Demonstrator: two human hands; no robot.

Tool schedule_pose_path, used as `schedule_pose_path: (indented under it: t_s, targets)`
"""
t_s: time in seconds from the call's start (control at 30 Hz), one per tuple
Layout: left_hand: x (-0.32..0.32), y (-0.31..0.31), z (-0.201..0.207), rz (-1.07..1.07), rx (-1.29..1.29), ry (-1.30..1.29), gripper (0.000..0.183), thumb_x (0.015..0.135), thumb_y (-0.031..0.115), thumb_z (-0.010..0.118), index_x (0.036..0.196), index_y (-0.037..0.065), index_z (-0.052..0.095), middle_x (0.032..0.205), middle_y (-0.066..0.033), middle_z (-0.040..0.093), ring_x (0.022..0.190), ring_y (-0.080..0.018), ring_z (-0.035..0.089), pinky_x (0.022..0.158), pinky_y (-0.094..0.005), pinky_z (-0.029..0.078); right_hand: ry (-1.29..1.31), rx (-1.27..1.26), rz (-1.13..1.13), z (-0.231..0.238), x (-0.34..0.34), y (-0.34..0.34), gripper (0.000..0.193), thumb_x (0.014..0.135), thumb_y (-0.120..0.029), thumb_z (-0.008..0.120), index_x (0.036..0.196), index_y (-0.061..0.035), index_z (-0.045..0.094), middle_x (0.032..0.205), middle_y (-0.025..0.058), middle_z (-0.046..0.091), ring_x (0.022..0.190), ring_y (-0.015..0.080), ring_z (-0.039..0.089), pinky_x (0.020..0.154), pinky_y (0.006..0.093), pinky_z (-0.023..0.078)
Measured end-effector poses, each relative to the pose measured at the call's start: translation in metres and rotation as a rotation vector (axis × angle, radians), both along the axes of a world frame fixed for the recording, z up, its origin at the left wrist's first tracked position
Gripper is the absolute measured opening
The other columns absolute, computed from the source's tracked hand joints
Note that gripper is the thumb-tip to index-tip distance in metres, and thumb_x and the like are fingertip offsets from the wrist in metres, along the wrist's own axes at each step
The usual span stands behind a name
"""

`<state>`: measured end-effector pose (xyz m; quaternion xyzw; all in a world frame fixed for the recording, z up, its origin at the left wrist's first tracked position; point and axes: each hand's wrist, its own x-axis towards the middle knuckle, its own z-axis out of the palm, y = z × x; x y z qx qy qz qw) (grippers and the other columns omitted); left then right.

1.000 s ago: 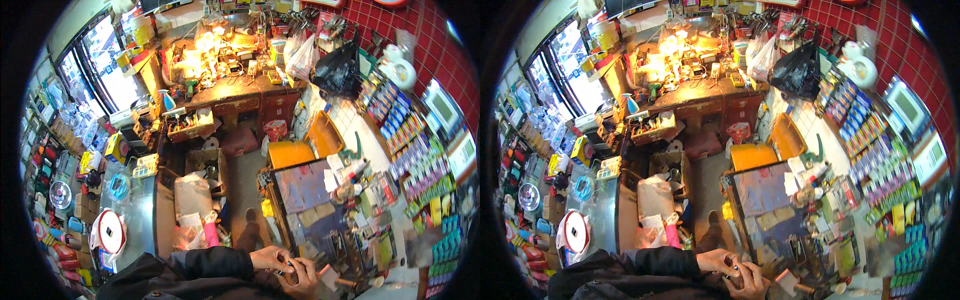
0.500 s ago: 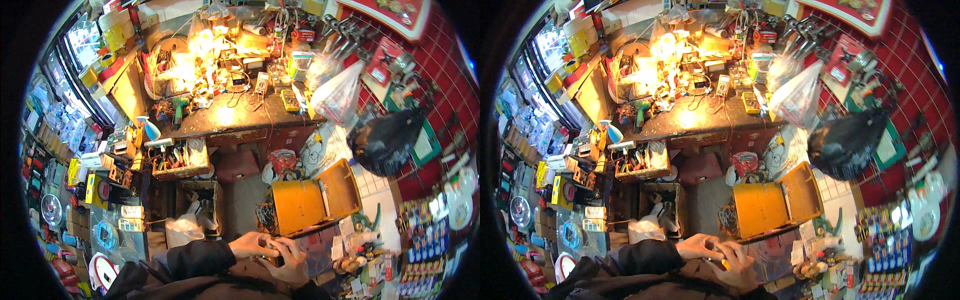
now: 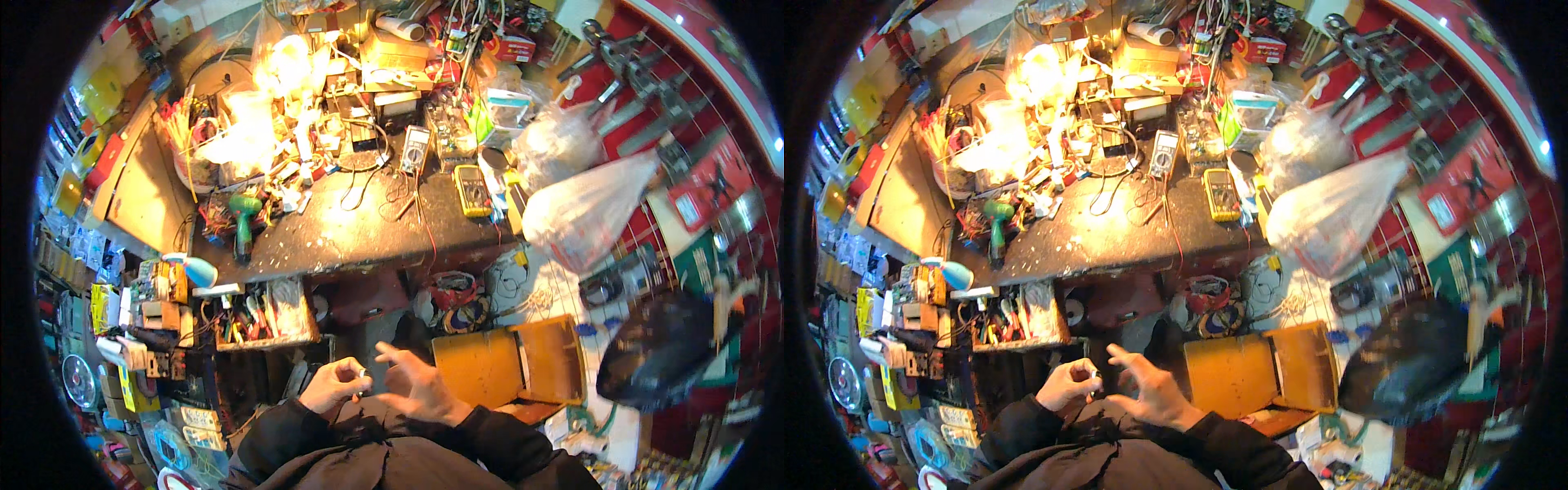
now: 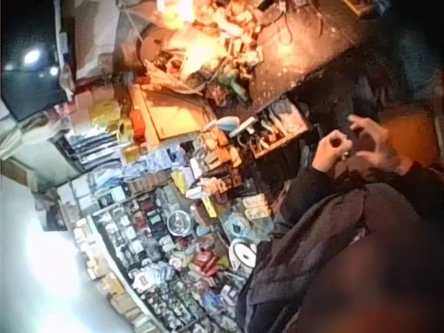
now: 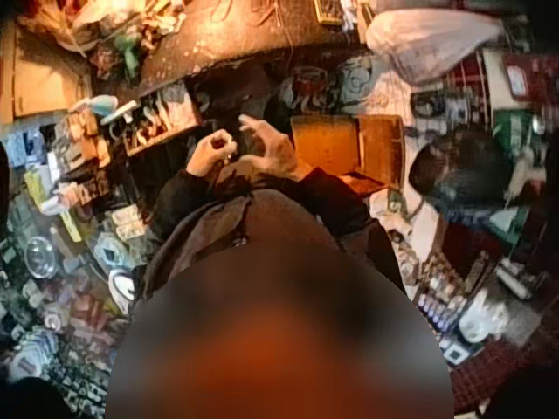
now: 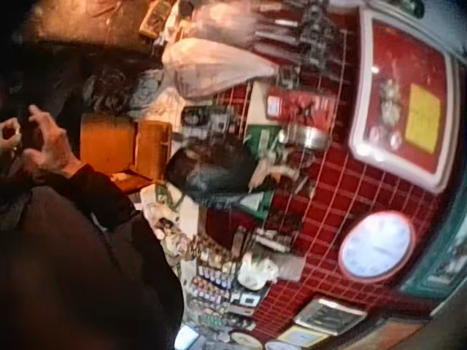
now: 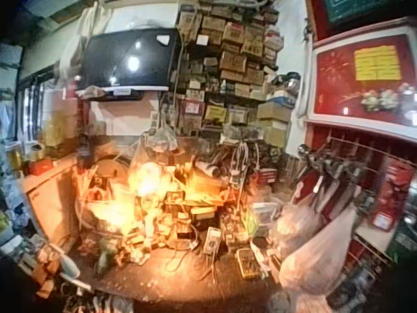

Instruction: The person removes a small black component from a white circular object, then uses a multimeter and soldering iron to test and solder wires on a cluttered workbench. The person repeatedly picks up and places small components and tools while working on the electronics.

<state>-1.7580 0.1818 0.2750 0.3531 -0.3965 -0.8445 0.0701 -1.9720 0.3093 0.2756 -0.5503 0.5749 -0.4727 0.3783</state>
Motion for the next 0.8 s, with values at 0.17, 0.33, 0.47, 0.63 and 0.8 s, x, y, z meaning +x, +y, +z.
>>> schedule_pose_path:
  t_s: [0.17, 0.33, 0.47, 0.63, 0.8]
  targets:
    - [-0.054, -0.095, -0.015, 0.146, 0.223, -0.006, 0.027, 0.108, 0.018, 0.065, 0.131, 0.005, 0.062, 0.102, -0.0085, 0.068, 0.089, -0.0182, 0.070, 0.074, -0.0281, 0.057, -0.142, 0.335, -0.670, -0.107, -0.196, -0.099, 0.022, 0.101, -0.023, 0.075, 0.090, -0.0041, 0.072, 0.070, 0.0038, 0.070, 0.059, 0.0093, 0.065, 0.052, 0.0265, 0.051]
    - [-0.097, -0.164, -0.035, 0.234, 0.253, -0.036, 0.028, 0.109, 0.020, 0.062, 0.132, 0.003, 0.061, 0.102, -0.0098, 0.068, 0.088, -0.0199, 0.071, 0.073, -0.0293, 0.057, -0.210, 0.463, -0.933, -0.165, -0.336, -0.157, 0.018, 0.099, -0.019, 0.076, 0.095, -0.0037, 0.069, 0.080, 0.0049, 0.073, 0.061, 0.0106, 0.063, 0.055, 0.0259, 0.050]
    - [-0.121, -0.208, -0.053, 0.277, 0.276, -0.109, 0.021, 0.112, 0.026, 0.057, 0.118, 0.006, 0.062, 0.098, -0.0077, 0.070, 0.080, -0.0172, 0.069, 0.069, -0.0283, 0.056, -0.309, 0.430, -0.690, -0.181, -0.320, -0.221, 0.010, 0.097, -0.007, 0.073, 0.105, -0.0021, 0.073, 0.085, 0.0065, 0.075, 0.071, 0.0134, 0.071, 0.063, 0.0279, 0.056]
    - [-0.142, -0.258, -0.075, 0.173, 0.235, -0.203, 0.021, 0.110, 0.028, 0.057, 0.100, 0.010, 0.062, 0.082, -0.0022, 0.064, 0.062, -0.0137, 0.055, 0.058, -0.0278, 0.045, 0.304, 0.522, -0.640, -0.188, -0.266, -0.311, 0.028, 0.084, -0.021, 0.082, 0.106, -0.0055, 0.074, 0.097, 0.0164, 0.078, 0.095, 0.0379, 0.076, 0.083, 0.0448, 0.058]
    - [-0.199, -0.315, -0.130, -0.044, -0.147, -0.220, 0.014, 0.105, 0.017, 0.060, 0.107, 0.006, 0.068, 0.080, -0.0020, 0.066, 0.067, -0.0104, 0.058, 0.059, -0.0262, 0.044, 0.698, 0.767, -0.472, -0.187, -0.244, -0.351, 0.026, 0.086, -0.023, 0.079, 0.100, -0.0021, 0.073, 0.101, 0.0219, 0.076, 0.098, 0.0462, 0.074, 0.086, 0.0548, 0.057]
